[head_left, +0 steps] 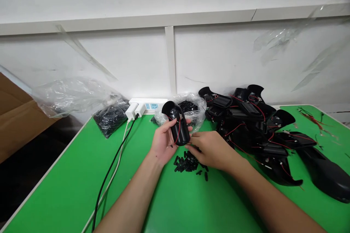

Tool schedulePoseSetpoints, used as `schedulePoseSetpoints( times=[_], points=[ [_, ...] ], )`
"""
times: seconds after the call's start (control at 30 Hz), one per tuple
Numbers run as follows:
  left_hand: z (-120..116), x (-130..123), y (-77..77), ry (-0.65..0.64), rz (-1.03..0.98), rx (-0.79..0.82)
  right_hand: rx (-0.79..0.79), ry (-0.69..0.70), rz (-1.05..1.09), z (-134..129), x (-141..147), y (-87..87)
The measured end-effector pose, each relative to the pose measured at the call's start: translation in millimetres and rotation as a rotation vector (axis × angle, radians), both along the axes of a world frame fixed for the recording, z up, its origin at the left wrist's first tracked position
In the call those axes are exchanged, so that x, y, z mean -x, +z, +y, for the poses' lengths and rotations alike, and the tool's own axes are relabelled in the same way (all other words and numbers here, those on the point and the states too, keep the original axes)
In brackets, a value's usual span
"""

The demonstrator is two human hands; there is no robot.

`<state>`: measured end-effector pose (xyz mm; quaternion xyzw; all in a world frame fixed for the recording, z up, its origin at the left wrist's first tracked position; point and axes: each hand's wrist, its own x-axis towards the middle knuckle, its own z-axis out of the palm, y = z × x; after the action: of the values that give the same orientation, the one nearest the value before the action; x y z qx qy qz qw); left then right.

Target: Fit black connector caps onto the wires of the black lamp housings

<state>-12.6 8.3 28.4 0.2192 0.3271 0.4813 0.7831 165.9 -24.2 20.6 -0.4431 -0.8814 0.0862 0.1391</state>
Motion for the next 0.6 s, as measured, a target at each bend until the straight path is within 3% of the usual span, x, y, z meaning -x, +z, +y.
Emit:
schedulePoseSetpoints(
  times=[0.33, 0.6],
  points=[
    [-2.8, -8.8, 2.1, 0.082, -0.062, -0.018, -0.249, -0.032, 0.389, -7.9, -5.6, 8.9],
    [-8.2, -15.6, -2.5, 0.089, -0.011, -0.1, -0.254, 0.064, 0.225, -3.4, -3.8, 3.5]
  ],
)
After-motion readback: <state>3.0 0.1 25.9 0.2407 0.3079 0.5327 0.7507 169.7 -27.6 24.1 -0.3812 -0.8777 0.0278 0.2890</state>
